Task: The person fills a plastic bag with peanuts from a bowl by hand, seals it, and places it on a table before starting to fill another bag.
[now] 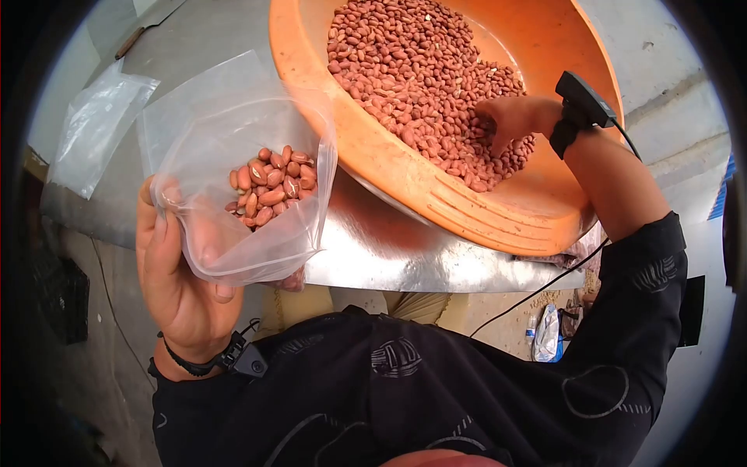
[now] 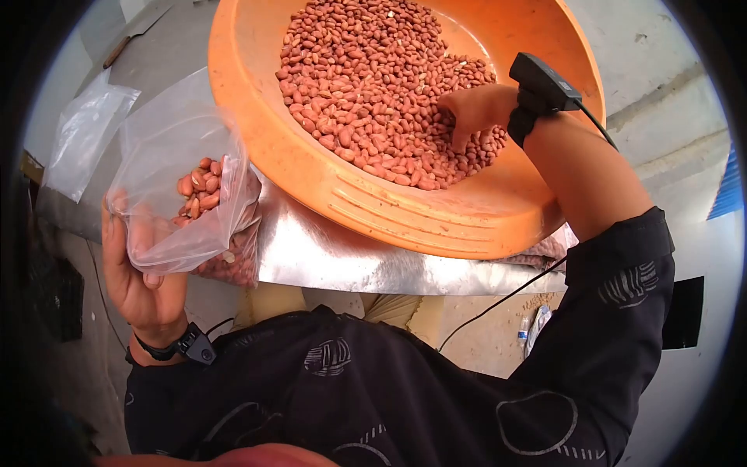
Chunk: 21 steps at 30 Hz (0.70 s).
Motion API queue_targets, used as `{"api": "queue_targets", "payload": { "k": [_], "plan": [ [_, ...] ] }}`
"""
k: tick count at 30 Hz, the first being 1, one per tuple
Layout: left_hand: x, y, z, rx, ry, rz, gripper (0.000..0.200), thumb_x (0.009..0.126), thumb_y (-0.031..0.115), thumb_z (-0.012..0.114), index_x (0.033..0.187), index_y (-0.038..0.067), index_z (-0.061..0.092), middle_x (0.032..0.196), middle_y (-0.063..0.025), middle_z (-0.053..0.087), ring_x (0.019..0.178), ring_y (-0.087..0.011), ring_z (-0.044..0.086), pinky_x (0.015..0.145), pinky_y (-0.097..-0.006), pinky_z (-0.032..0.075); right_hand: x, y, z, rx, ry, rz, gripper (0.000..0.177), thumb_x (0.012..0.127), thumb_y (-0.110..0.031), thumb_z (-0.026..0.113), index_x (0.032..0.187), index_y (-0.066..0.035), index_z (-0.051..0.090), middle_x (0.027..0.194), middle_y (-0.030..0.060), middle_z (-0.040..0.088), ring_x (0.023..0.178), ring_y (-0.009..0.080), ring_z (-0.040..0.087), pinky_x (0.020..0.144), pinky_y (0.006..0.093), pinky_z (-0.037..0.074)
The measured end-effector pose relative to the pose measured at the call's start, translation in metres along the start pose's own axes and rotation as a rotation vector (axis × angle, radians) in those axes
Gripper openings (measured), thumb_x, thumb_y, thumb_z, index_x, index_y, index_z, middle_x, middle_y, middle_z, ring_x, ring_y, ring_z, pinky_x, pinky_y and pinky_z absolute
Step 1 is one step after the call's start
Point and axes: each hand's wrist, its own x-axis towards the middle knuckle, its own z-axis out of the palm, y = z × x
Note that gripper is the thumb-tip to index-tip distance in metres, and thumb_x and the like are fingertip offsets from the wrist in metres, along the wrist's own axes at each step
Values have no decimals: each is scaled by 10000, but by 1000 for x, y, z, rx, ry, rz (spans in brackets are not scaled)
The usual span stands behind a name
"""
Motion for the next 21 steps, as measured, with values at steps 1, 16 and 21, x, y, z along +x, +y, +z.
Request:
{"api": "queue_targets", "payload": {
  "k": [1, 16, 21],
  "plan": [
    [0, -2, 0, -14, 31, 12, 250, 1017, 179, 387, 1222, 56, 457, 742, -29, 542, 481, -85, 461, 497, -216, 427, -2, -11, 5, 76, -35, -55, 759, 672, -75, 810, 1319, -36, 416, 1043, 139, 600, 866, 210, 639, 654, 341, 595],
    [3, -3, 1, -117, 0, 2, 216, 1004, 140, 401, 1189, 61, 479, 773, -109, 600, 554, -161, 544, 489, -258, 467, -29, -78, 24, 583, -86, -469, 113, 798, 29, 637, 834, -59, 577, 719, -47, 559, 610, 31, 511, 522, 188, 422],
    [4, -1, 5, -167, -21, -23, 184, 1010, 131, 398, 1149, 48, 484, 804, -114, 604, 609, -165, 559, 555, -266, 490, -42, -78, 11, 467, 95, -450, 148, 827, 10, 606, 741, -78, 524, 640, -59, 461, 530, 23, 413, 451, 194, 336]
  ]
}}
